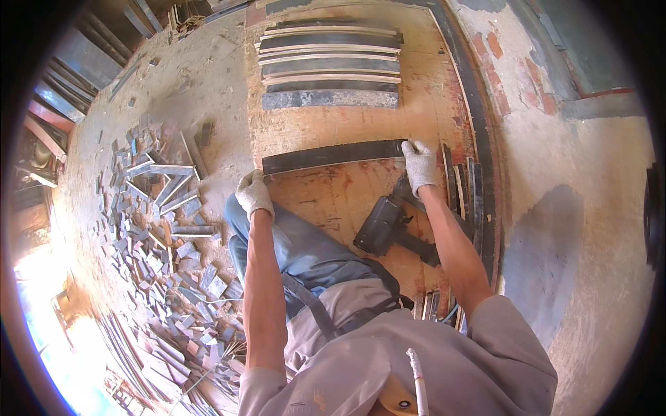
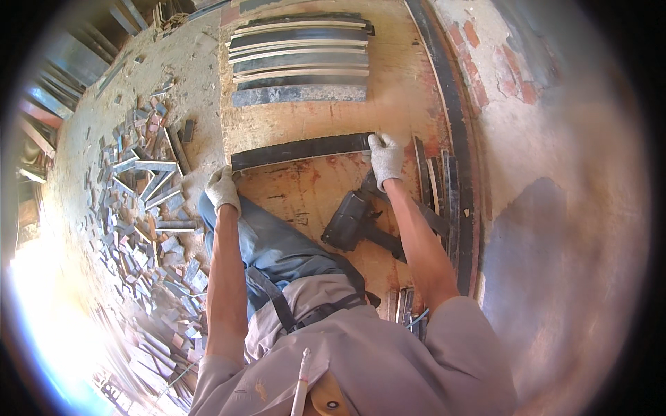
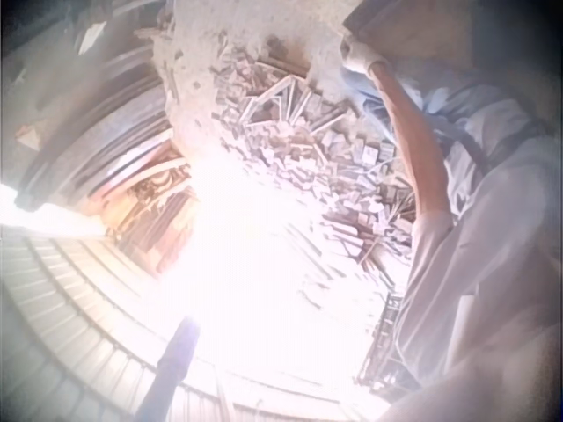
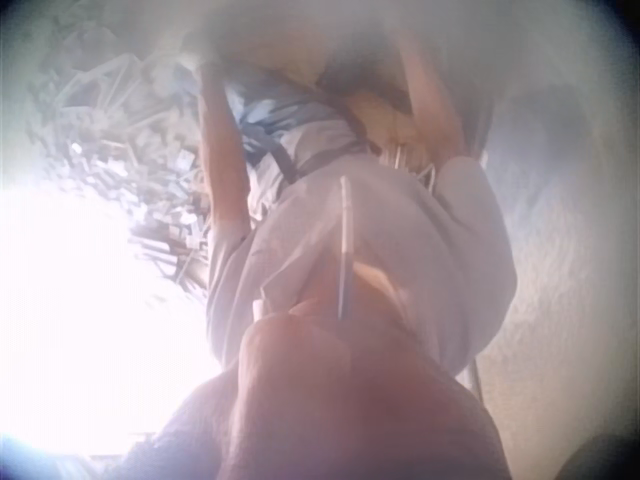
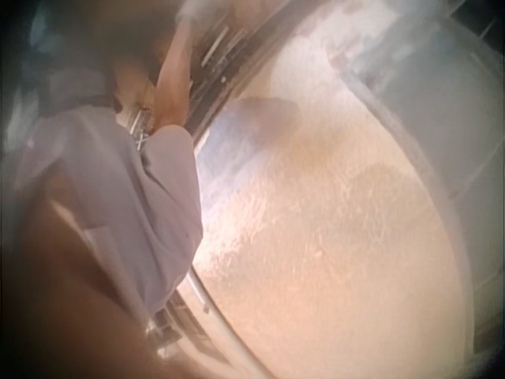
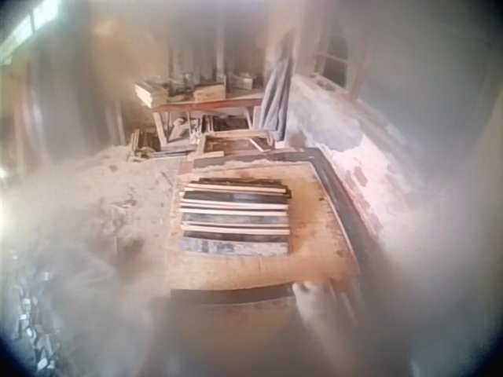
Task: The person is installing wooden planks on a curved surface using a nail gun. They repeatedly pick up planks, position them, and secure them with nails.
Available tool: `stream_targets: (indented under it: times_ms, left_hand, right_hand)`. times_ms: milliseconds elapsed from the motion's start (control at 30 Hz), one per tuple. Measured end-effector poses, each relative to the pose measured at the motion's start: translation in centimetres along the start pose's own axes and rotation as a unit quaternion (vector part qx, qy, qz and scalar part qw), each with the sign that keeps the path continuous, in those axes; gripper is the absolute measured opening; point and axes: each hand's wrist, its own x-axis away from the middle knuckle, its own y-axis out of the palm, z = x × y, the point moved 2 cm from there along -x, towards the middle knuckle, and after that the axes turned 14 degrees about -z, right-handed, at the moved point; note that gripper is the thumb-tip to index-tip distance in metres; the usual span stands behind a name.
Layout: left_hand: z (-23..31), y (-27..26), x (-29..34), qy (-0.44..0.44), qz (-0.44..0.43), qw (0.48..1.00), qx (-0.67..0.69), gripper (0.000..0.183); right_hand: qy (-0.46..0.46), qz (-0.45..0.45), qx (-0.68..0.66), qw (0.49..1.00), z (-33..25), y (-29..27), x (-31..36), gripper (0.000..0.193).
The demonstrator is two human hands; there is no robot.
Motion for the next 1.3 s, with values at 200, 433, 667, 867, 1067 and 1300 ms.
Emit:
stream_targets:
  times_ms: [200, 433, 667, 867, 1067, 1300]
  left_hand:
    - [1.1, -0.3, 1.4, 0.009, -0.050, 0.996, 0.074, 0.027]
    - [2.5, 0.8, 2.6, 0.037, -0.035, 0.992, -0.113, 0.039]
    - [1.9, -0.1, 3.0, -0.023, -0.059, 0.983, -0.172, 0.043]
    - [2.5, -0.2, 4.0, -0.012, -0.042, 0.968, -0.249, 0.048]
    - [4.3, 1.9, 5.9, 0.006, -0.035, 0.973, -0.229, 0.048]
    - [5.1, 2.0, 7.0, -0.011, -0.009, 0.977, -0.214, 0.043]
  right_hand:
    - [-0.058, 0.002, 0.116, 0.992, 0.4, 0.4, 0.1, 0.021]
    - [-0.078, -0.034, 0.133, 0.987, 2.7, -0.2, -1.4, 0.028]
    - [0.028, -0.040, 0.046, 0.998, 0.4, -0.7, 0.1, 0.026]
    - [0.049, -0.024, 0.047, 0.997, -1.4, -0.1, 1.2, 0.023]
    - [0.063, -0.010, 0.088, 0.994, -2.9, -0.7, 1.8, 0.021]
    - [0.065, -0.018, 0.071, 0.995, -1.8, -0.7, 1.4, 0.020]
